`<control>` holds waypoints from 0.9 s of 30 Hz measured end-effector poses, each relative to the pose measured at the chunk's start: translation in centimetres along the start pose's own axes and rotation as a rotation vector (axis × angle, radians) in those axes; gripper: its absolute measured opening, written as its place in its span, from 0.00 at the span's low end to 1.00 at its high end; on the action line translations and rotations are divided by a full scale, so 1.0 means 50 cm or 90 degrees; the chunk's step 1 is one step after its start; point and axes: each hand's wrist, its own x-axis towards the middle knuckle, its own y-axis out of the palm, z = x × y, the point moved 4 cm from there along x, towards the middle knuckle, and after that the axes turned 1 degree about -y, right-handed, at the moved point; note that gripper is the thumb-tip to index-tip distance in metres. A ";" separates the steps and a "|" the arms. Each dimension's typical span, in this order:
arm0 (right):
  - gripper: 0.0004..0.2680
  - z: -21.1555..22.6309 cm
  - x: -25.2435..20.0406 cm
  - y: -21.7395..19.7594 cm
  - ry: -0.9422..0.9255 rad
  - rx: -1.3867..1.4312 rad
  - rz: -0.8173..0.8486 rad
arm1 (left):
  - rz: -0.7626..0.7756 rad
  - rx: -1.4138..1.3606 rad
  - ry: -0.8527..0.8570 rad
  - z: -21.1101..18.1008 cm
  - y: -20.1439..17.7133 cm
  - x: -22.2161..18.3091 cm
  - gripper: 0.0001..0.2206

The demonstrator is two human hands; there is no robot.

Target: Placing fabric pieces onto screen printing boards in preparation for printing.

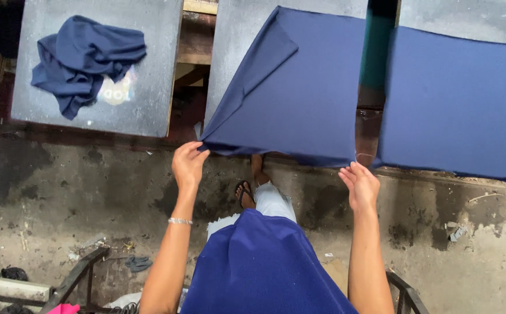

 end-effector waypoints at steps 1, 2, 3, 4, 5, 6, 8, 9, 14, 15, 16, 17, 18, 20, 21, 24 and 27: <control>0.11 0.019 -0.005 0.012 -0.049 -0.084 -0.022 | -0.118 0.108 0.166 -0.033 -0.005 -0.010 0.13; 0.12 0.040 -0.010 0.026 -0.098 -0.167 -0.045 | -0.236 0.215 0.333 -0.067 -0.005 -0.025 0.08; 0.12 0.057 0.022 0.048 -0.100 -0.165 -0.043 | -0.238 0.214 0.336 -0.112 0.038 -0.018 0.08; 0.12 0.083 0.052 0.070 -0.176 -0.223 -0.060 | -0.209 0.198 0.414 -0.164 0.085 -0.013 0.08; 0.11 0.100 0.068 0.083 -0.246 -0.286 -0.078 | -0.177 0.186 0.486 -0.205 0.124 -0.022 0.08; 0.11 0.115 0.098 0.123 -0.242 -0.288 -0.078 | -0.176 0.189 0.483 -0.218 0.180 0.021 0.08; 0.13 0.174 0.170 0.213 -0.329 -0.287 -0.033 | -0.085 0.250 0.611 -0.265 0.325 0.105 0.13; 0.13 0.187 0.237 0.243 -0.332 -0.287 -0.034 | -0.084 0.247 0.612 -0.280 0.364 0.140 0.13; 0.23 0.254 0.497 0.393 -0.135 -0.316 0.020 | 0.002 0.436 0.484 -0.322 0.494 0.308 0.07; 0.23 0.265 0.530 0.409 -0.134 -0.317 0.023 | 0.000 0.437 0.481 -0.344 0.477 0.320 0.07; 0.23 0.271 0.563 0.422 -0.102 -0.284 0.025 | 0.057 0.378 0.347 -0.352 0.460 0.339 0.07; 0.22 0.272 0.592 0.438 -0.068 -0.253 0.030 | 0.109 0.316 0.209 -0.353 0.437 0.352 0.08; 0.22 0.263 0.629 0.434 -0.066 -0.257 0.036 | 0.103 0.316 0.203 -0.353 0.413 0.381 0.08; 0.05 0.267 0.704 0.425 -0.198 -0.142 -0.071 | -0.010 0.073 0.231 -0.362 0.342 0.440 0.06; 0.05 0.292 0.665 0.438 -0.197 -0.146 -0.061 | -0.020 0.072 0.227 -0.372 0.320 0.460 0.06; 0.08 0.364 0.568 0.455 -0.340 -0.187 -0.096 | -0.138 0.029 0.241 -0.398 0.263 0.495 0.06; 0.07 0.344 0.565 0.459 -0.346 -0.264 -0.061 | -0.106 0.068 0.209 -0.400 0.267 0.502 0.04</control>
